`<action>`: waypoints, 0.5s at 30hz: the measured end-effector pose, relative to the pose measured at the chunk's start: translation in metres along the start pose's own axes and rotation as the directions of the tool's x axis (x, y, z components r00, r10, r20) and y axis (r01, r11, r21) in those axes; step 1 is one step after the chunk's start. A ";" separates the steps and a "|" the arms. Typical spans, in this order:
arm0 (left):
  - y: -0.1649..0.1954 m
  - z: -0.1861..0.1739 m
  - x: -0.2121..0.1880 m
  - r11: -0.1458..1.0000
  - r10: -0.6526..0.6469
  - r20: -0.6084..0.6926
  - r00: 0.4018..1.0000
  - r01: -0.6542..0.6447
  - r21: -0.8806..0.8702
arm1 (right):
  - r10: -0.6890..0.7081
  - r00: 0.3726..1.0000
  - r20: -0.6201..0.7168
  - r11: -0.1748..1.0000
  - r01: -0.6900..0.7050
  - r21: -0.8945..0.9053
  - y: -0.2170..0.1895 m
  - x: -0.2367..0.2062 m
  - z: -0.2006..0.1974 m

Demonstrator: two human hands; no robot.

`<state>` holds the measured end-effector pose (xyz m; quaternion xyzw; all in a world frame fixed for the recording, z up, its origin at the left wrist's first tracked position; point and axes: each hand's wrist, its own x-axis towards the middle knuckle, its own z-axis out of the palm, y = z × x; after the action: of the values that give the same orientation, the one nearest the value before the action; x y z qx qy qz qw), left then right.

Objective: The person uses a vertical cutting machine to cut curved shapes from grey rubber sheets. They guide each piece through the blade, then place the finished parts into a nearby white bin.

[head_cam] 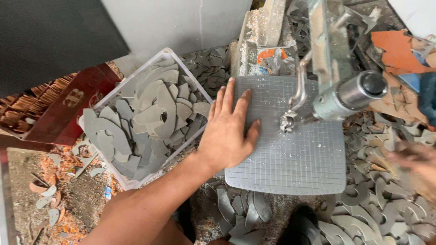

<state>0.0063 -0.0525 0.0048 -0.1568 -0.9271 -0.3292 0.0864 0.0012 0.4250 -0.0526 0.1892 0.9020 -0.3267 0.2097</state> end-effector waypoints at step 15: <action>0.006 -0.032 -0.034 0.944 0.327 0.046 0.944 -0.324 -0.068 | -0.921 0.389 0.000 0.354 0.839 -0.412 -0.171 -0.141 0.066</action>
<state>0.0416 -0.0763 0.0238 -0.3197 -0.8804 -0.3331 0.1085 0.0553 0.2300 0.0594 -0.3320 0.9188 -0.1990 -0.0777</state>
